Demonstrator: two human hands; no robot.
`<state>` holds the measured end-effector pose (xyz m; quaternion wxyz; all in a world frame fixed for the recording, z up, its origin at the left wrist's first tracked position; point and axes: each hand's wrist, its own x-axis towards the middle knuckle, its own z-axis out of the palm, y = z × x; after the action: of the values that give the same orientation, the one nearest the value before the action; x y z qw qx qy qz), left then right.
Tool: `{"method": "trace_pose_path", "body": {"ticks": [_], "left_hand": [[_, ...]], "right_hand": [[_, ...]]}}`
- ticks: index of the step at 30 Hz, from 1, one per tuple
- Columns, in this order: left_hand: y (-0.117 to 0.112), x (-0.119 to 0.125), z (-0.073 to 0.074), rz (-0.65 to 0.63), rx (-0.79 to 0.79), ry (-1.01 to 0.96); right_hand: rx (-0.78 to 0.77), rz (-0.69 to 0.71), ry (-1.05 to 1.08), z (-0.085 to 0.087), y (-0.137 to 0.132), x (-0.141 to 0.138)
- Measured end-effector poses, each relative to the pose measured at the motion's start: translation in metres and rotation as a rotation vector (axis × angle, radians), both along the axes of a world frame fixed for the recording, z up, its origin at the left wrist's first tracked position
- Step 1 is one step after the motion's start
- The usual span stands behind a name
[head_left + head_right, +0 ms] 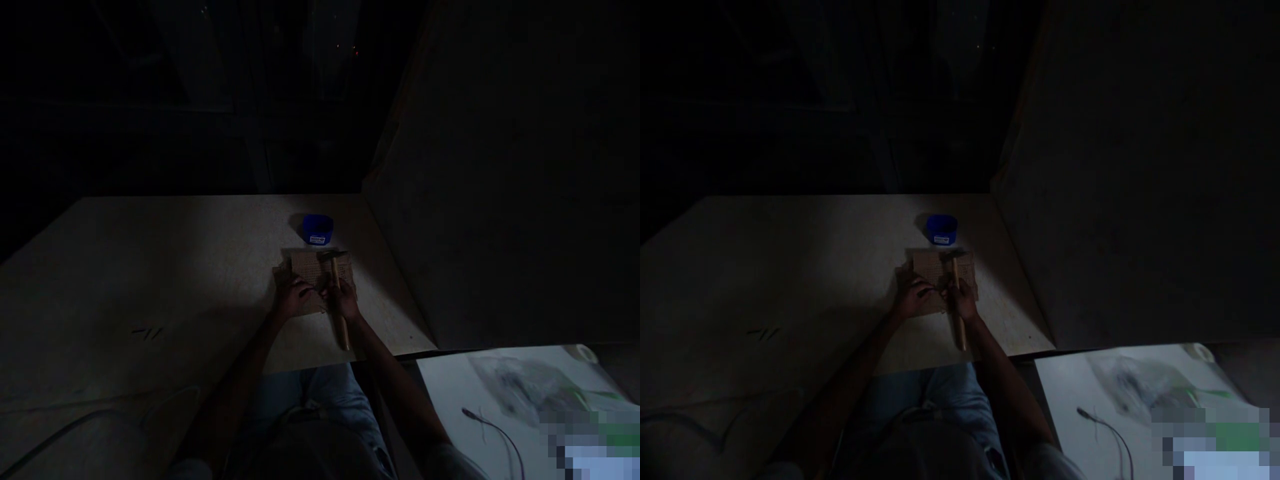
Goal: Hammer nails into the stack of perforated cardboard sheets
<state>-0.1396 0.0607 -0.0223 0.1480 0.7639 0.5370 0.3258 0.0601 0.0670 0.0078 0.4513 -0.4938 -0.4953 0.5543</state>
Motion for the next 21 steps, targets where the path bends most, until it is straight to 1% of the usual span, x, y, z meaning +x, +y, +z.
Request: {"method": "trace_pose_path", "body": {"ticks": [7, 12, 15, 16, 18, 21], "left_hand": [[-0.003, 0.001, 0.010, 0.005, -0.006, -0.036], [-0.005, 0.001, 0.013, 0.001, -0.024, -0.044], [-0.012, -0.001, 0.018, 0.004, -0.020, -0.050], [-0.016, -0.002, 0.019, 0.018, -0.014, -0.055], [-0.027, -0.009, 0.022, 0.085, 0.004, -0.057], [-0.054, -0.030, 0.020, 0.247, 0.040, -0.060]], "right_hand": [[0.006, -0.013, 0.011, 0.000, -0.002, -0.001], [0.033, 0.001, 0.026, 0.007, -0.002, 0.001], [0.047, -0.008, 0.030, 0.013, -0.005, 0.002], [0.051, -0.013, 0.032, 0.015, -0.007, 0.003], [0.058, -0.021, 0.036, 0.021, -0.013, 0.006], [0.076, -0.014, 0.046, 0.034, -0.029, 0.014]]}}
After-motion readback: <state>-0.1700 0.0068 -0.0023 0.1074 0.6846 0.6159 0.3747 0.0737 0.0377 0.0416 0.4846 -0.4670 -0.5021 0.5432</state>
